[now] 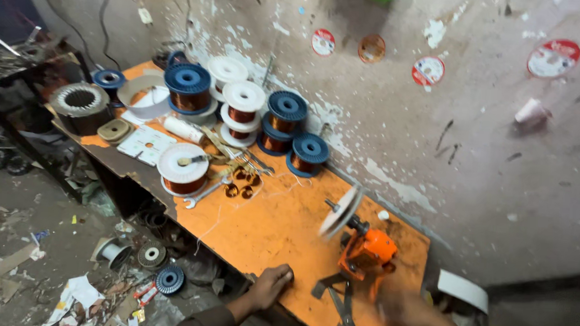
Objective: The person operates a bench-mounted winding machine to wrap copper wire around a small bobbin. They then remove the bobbin, tie off the wire with a string, and trim the excess with scissors.
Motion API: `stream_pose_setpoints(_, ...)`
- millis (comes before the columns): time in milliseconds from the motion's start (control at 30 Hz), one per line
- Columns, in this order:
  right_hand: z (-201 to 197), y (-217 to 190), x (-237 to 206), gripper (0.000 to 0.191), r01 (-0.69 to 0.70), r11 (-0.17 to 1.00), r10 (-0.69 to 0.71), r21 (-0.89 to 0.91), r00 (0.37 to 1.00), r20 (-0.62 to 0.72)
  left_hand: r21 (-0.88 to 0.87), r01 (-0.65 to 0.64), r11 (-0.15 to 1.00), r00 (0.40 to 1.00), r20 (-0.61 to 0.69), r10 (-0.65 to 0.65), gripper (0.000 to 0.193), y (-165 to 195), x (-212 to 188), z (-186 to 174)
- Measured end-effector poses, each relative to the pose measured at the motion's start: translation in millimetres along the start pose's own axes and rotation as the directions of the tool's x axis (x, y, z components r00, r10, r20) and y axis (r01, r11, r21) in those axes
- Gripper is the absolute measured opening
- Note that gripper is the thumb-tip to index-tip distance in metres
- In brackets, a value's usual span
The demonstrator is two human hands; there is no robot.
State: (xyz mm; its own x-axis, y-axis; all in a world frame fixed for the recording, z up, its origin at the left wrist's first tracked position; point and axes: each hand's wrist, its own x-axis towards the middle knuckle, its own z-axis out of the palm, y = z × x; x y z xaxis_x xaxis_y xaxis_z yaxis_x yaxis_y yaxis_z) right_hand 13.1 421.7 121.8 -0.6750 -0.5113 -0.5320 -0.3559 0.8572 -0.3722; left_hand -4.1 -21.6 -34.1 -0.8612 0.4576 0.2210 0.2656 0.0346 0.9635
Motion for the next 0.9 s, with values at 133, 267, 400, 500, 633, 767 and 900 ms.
stream_pose_setpoints(133,-38.0,21.0,-47.9,0.045,0.055,0.649,0.19,0.758,0.954,-0.232,0.056,-0.084,0.995,0.996,-0.029,0.086,0.027,-2.6,0.2,-0.7)
stream_pose_setpoints(267,-6.2,8.6,8.6,0.047,-0.329,0.937,0.346,0.118,0.828,-0.44,-0.032,0.026,0.999,0.999,0.033,-0.025,0.028,-3.9,-1.3,-0.1)
stream_pose_setpoints(400,-44.4,18.0,-23.1,0.038,0.254,0.888,-0.411,0.384,0.813,0.412,0.002,-0.069,0.998,0.997,-0.015,0.069,0.027,-4.5,-1.8,1.2)
stream_pose_setpoints(500,-42.7,26.4,-29.6,0.036,0.12,0.588,0.492,0.8,0.732,-0.471,0.002,-0.006,1.0,1.0,0.017,0.006,0.027,-3.4,-3.1,1.3)
stream_pose_setpoints(633,15.4,5.5,21.0,0.036,-0.157,0.988,0.154,-0.007,0.975,-0.161,-0.014,-0.012,1.0,1.0,-0.012,0.012,0.027,-1.6,-5.7,-0.4)
stream_pose_setpoints(767,-31.6,34.5,-31.1,0.036,0.11,0.711,-0.155,0.695,0.988,0.002,0.022,-0.114,0.993,0.993,-0.022,0.114,0.025,0.3,-7.9,0.0)
stream_pose_setpoints(900,-6.0,20.8,13.2,0.023,-0.693,0.589,0.523,-0.416,0.719,-0.458,0.01,-0.049,0.999,0.999,-0.009,0.049,0.026,-1.0,-7.5,3.2)
